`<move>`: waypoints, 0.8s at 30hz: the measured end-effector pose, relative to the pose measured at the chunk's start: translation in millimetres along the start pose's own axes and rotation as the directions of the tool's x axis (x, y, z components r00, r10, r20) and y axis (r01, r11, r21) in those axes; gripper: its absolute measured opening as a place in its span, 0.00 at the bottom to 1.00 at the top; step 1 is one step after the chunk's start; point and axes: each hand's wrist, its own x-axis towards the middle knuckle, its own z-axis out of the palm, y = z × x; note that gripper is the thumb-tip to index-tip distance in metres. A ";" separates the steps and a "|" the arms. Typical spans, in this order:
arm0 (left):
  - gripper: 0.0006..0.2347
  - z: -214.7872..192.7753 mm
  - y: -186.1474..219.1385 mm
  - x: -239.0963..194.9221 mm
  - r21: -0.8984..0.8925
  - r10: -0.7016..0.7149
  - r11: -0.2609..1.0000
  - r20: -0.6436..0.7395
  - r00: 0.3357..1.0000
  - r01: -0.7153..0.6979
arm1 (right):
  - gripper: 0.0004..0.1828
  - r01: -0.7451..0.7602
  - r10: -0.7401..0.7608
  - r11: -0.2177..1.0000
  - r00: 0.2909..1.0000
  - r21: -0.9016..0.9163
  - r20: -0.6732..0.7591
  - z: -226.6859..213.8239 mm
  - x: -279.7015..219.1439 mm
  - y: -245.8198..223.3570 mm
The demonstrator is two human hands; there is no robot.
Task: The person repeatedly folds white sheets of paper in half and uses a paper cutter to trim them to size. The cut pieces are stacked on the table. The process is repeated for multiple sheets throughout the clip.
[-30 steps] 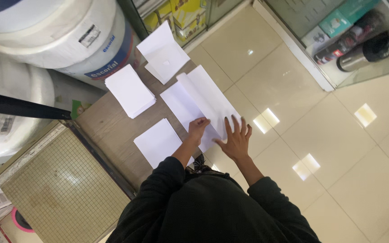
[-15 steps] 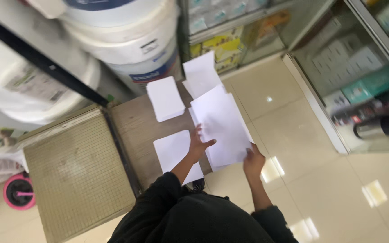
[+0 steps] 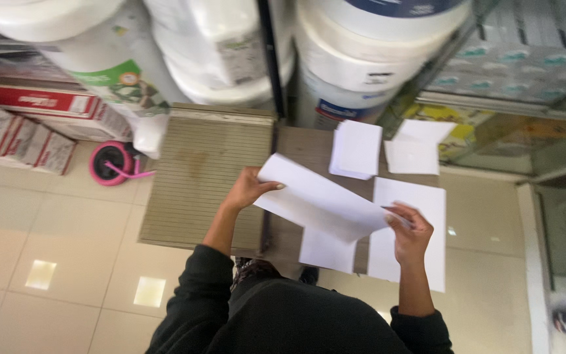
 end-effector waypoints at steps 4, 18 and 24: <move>0.09 -78.5 -85.5 -36.7 -0.263 -0.075 0.965 -0.224 0.972 0.014 | 0.37 -0.080 -0.008 0.792 0.990 0.605 0.141 113.6 6.4 -7.0; 0.11 -282.6 -145.4 -89.3 -0.311 0.019 0.945 -0.246 0.969 -0.097 | 0.08 -0.071 -0.014 0.920 0.977 0.385 0.214 372.6 -18.1 -71.9; 0.12 -281.8 -197.5 -70.7 -0.329 0.017 0.940 -0.230 0.973 -0.094 | 0.17 -0.167 0.122 0.941 0.979 0.294 0.165 404.8 -28.8 -76.3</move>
